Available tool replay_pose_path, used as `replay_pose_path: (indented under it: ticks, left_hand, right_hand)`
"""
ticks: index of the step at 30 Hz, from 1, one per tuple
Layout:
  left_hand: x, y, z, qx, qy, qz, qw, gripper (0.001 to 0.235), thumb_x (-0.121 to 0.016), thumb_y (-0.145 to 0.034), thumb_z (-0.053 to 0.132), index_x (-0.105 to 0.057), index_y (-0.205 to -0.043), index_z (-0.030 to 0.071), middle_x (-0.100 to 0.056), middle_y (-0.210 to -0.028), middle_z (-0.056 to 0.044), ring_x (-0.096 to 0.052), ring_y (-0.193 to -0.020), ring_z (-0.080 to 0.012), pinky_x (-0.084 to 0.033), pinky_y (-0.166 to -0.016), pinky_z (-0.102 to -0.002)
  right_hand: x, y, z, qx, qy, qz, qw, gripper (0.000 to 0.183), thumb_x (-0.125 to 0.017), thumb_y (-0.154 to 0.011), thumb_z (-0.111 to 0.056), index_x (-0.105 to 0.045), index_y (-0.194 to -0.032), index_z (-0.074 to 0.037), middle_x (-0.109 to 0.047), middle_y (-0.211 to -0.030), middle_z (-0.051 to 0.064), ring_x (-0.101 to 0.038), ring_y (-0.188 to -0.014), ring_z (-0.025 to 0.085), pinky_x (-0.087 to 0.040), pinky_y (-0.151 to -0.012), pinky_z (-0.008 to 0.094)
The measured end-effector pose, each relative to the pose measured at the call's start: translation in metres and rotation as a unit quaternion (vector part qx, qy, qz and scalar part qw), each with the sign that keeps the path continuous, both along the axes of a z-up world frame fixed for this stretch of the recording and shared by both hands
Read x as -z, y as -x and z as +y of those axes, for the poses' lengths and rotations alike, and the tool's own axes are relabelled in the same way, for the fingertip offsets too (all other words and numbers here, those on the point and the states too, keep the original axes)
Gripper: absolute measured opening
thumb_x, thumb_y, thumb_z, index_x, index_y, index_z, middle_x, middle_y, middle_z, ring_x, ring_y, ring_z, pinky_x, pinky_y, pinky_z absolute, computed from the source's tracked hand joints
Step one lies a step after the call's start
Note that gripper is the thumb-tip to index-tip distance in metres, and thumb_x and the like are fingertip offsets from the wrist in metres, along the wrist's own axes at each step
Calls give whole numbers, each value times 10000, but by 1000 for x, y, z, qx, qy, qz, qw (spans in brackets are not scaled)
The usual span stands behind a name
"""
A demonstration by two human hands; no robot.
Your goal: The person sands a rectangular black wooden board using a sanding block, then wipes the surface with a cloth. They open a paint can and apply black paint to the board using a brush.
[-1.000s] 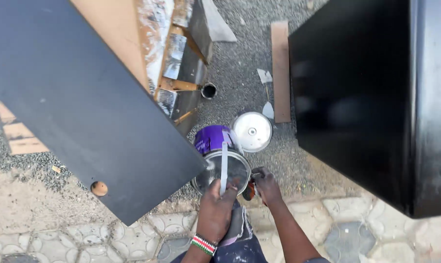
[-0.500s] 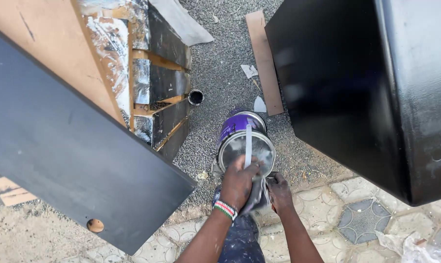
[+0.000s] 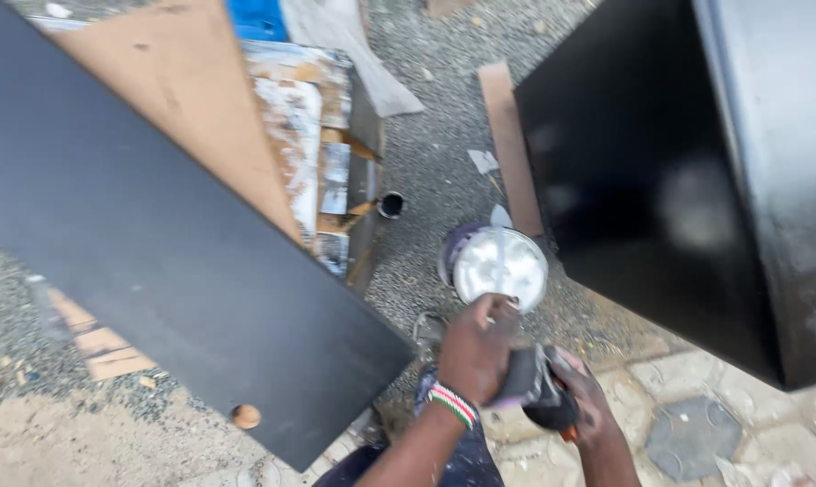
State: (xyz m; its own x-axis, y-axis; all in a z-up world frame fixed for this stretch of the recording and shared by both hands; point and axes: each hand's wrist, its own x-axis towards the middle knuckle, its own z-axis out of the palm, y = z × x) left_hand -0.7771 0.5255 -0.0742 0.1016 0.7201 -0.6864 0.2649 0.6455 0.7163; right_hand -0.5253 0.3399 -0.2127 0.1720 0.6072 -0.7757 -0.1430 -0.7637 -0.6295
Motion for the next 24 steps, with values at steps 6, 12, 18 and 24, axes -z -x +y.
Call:
replay_pose_path:
  ticks: [6, 12, 18, 24]
  left_hand:
    - [-51, 86, 32, -339, 131, -203, 909, 520, -647, -1115, 482, -952, -996, 78, -456, -639, 70, -378, -561, -78, -280, -572, -324]
    - [-78, 251, 90, -488, 56, -213, 844, 779, -597, -1155, 700, -825, -891, 4, -617, -587, -73, -626, -494, -223, -521, -511, -415]
    - [-40, 401, 82, -485, 34, -135, 863, 769, -602, -1162, 682, -833, -873, 7, -744, -693, -99, -686, -618, -222, -562, -637, -408]
    - [-58, 449, 123, -404, 24, -50, 913, 639, -611, -1206, 605, -755, -857, 90, -608, -618, -39, -533, -530, -194, -472, -561, -445]
  right_hand:
    - [-65, 68, 19, 147, -110, 352, 918, 1097, -778, -1171, -793, -349, -1884, -79, -596, -1694, 333, -753, -722, 376, -618, -546, 445]
    - [-200, 221, 89, 87, -208, 407, 885, 1305, -996, -868, -37, -263, -1934, -209, -620, -572, 258, -478, -395, 157, -374, -379, 336]
    - [-226, 421, 109, 228, -187, 634, 715, 778, -732, -1070, 192, -397, -1768, 124, -474, -1872, 299, -351, -1750, 515, -184, -1423, 699]
    - [-254, 584, 209, 289, -21, -121, 950, 447, -1092, -730, 1, -833, -1091, 50, -829, -761, 191, -609, -485, 198, -415, -410, 379]
